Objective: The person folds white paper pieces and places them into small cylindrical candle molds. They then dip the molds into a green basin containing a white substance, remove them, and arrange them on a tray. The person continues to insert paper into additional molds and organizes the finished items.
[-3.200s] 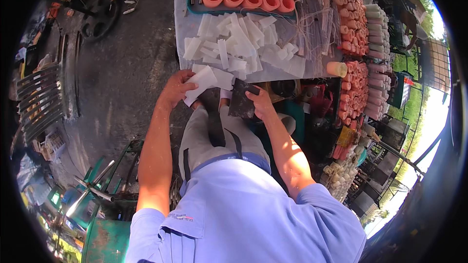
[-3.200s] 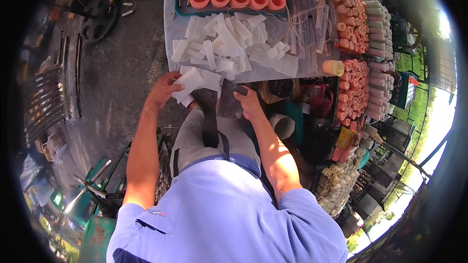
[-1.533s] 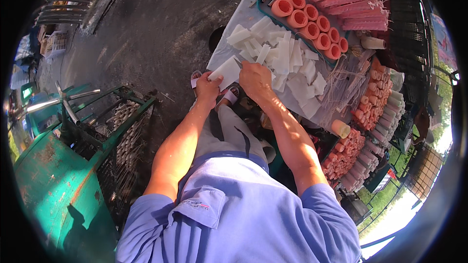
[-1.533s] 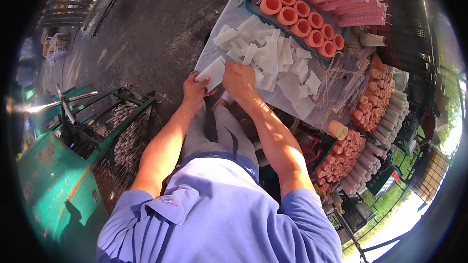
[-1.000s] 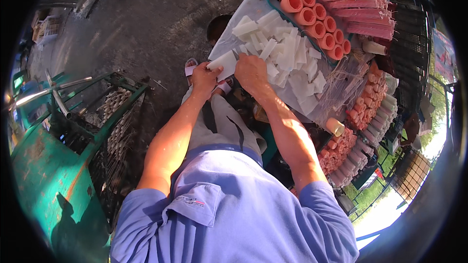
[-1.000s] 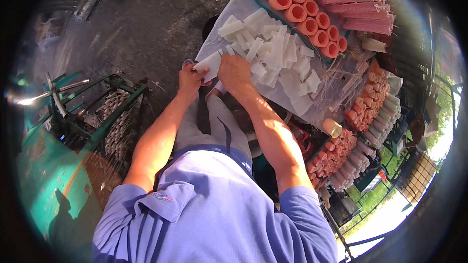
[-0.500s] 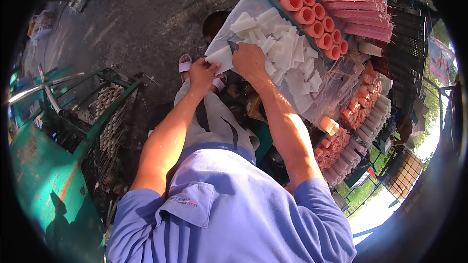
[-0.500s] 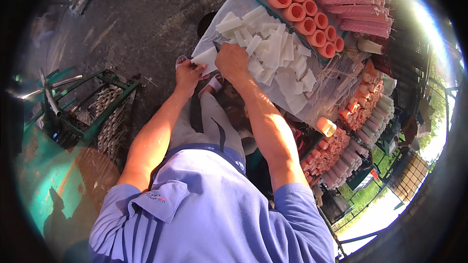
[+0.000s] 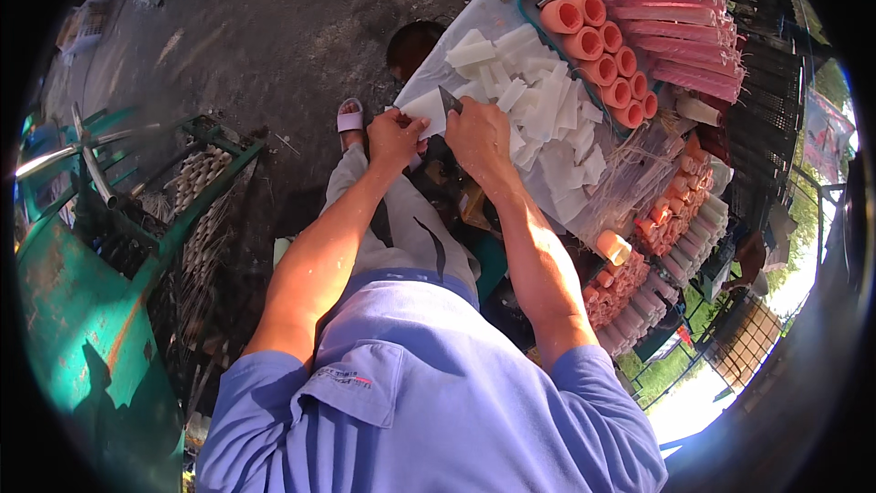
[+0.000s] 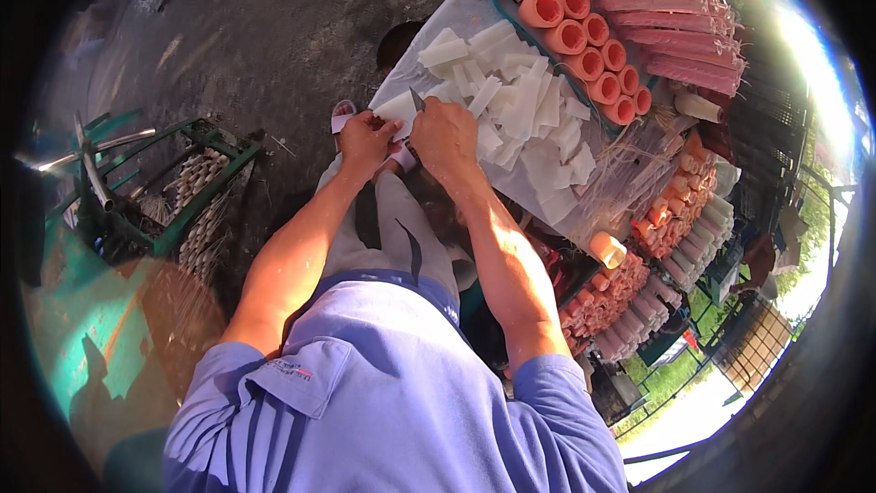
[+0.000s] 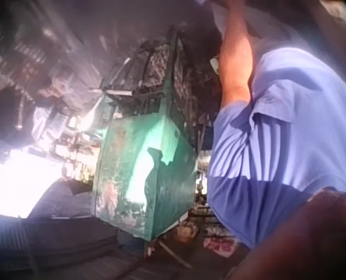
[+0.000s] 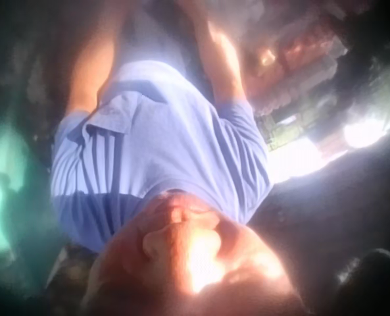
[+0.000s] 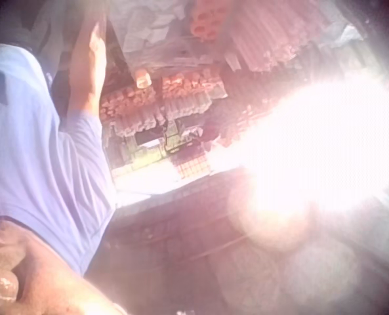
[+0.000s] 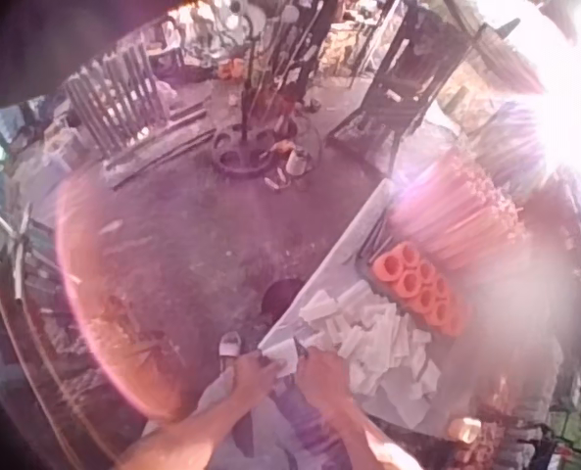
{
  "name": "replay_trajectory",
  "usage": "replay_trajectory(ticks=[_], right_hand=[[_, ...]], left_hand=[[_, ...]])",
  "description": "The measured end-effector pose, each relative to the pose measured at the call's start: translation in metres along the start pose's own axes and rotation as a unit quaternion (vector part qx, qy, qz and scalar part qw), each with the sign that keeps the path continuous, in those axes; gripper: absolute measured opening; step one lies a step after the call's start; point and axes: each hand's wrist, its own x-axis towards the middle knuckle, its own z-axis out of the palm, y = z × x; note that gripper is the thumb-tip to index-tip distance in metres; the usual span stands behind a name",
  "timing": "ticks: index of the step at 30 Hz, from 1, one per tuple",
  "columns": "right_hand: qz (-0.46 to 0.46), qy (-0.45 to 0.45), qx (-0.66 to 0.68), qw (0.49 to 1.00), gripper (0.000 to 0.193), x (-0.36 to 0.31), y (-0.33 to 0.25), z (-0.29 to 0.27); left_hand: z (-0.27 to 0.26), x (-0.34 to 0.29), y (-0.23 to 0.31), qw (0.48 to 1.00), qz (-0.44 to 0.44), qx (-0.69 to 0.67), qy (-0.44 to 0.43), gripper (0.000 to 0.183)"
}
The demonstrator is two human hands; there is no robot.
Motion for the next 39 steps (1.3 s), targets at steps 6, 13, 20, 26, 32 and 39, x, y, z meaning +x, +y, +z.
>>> replay_trajectory(ticks=[6,13,20,26,32,39], right_hand=[[-0.020,-0.020,-0.033,0.999,0.024,0.009,-0.012,0.010],[-0.040,-0.024,-0.018,0.999,0.025,0.002,-0.015,0.012],[-0.033,-0.026,0.012,0.999,0.025,0.016,-0.006,0.016],[-0.045,-0.004,0.033,0.998,0.026,-0.007,-0.009,0.003],[-0.079,-0.025,-0.048,0.995,0.020,0.000,-0.035,0.031],[-0.026,-0.009,-0.045,0.999,0.019,-0.030,-0.029,0.021]], left_hand=[[0.002,-0.002,-0.007,0.998,0.000,-0.064,-0.011,0.015],[-0.002,-0.005,0.001,1.000,-0.002,0.000,-0.011,0.012],[-0.001,0.000,-0.008,0.999,0.010,-0.041,-0.024,0.011],[-0.006,0.004,-0.022,0.998,0.002,-0.046,-0.041,0.016],[-0.011,0.014,-0.036,0.989,0.108,0.099,0.002,0.025],[-0.005,0.001,-0.019,0.994,0.087,0.070,-0.017,0.022]])
